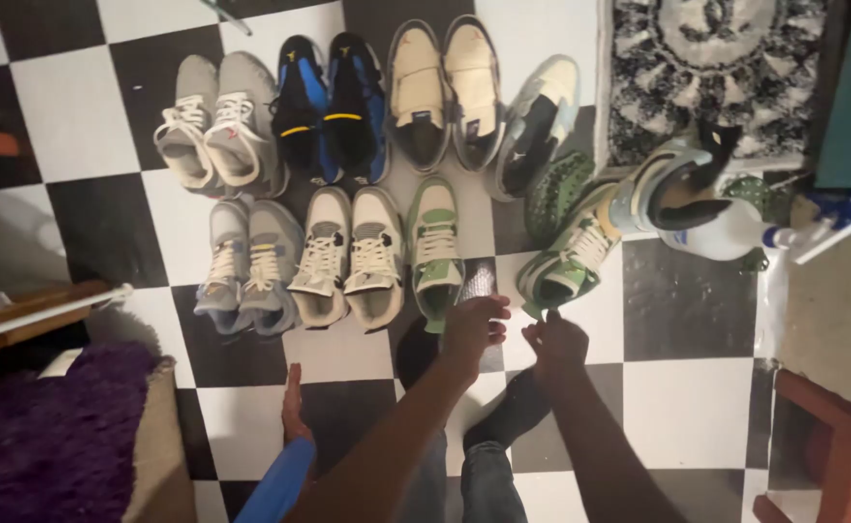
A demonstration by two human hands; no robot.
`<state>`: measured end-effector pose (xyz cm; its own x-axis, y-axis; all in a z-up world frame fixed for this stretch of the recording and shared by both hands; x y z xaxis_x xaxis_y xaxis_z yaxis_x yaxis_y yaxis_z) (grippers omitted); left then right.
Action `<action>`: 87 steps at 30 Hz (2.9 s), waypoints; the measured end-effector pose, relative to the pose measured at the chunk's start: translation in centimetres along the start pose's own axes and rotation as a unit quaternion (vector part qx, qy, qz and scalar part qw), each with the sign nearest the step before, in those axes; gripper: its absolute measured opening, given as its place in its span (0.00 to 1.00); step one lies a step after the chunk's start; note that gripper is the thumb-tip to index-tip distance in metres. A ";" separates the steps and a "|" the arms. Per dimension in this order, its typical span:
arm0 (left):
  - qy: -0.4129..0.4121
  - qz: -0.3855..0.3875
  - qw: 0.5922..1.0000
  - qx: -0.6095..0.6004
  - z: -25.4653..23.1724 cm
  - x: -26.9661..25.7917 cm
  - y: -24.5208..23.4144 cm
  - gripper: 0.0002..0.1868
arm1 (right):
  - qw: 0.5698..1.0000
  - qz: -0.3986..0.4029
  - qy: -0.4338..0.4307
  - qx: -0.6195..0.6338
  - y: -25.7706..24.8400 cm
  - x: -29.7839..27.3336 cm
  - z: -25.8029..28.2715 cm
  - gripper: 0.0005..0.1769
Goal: The person picks up a green and white sneaker and a green insole, then places them back on the floor. They spray a metal shoe rack with a cleaning solution and wipe the rack with a cloth, cleaning multiple bars and sections.
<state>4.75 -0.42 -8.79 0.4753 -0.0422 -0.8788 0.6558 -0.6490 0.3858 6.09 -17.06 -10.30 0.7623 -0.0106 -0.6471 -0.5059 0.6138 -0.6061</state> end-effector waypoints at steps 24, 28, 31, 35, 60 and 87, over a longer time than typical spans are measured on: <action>0.287 0.155 0.696 0.640 -3.1 -10.2 17.7 0.30 | 0.944 0.017 0.223 0.244 -1.5 -4.7 -7.8 0.24; 0.292 0.140 0.673 0.665 -1.5 -11.1 14.7 0.25 | 0.978 0.030 0.202 0.029 -1.1 -7.3 -6.8 0.19; 0.333 0.134 0.658 0.662 -1.6 -11.0 12.8 0.27 | 0.987 0.048 0.145 -0.047 0.0 -7.6 -4.2 0.21; 0.380 0.065 0.610 0.692 -4.2 -10.3 12.1 0.25 | 0.991 -0.113 -0.022 -0.061 2.3 -5.1 -3.0 0.16; 0.362 0.054 0.605 0.707 -11.6 7.6 17.6 0.12 | 0.988 -0.002 0.154 -0.031 2.1 -2.1 1.1 0.20; 0.430 0.087 0.796 0.417 -15.1 -4.8 24.9 0.14 | 0.944 -0.067 0.003 -0.322 -9.7 5.9 -2.1 0.15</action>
<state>27.62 -4.96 9.31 0.9772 0.1165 -0.1773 0.0892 -0.9839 -0.1550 14.62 -24.75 -9.25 0.8355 -0.0601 -0.5462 -0.5473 -0.0007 -0.8370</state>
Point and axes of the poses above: each hand's wrist, its own x-axis towards the middle knuckle, its own y-axis out of the palm, z = x × y, the point moved 10 cm from there along x, towards the middle knuckle, and after that the axes turned 15 degrees about -x, right-handed, at the moved point
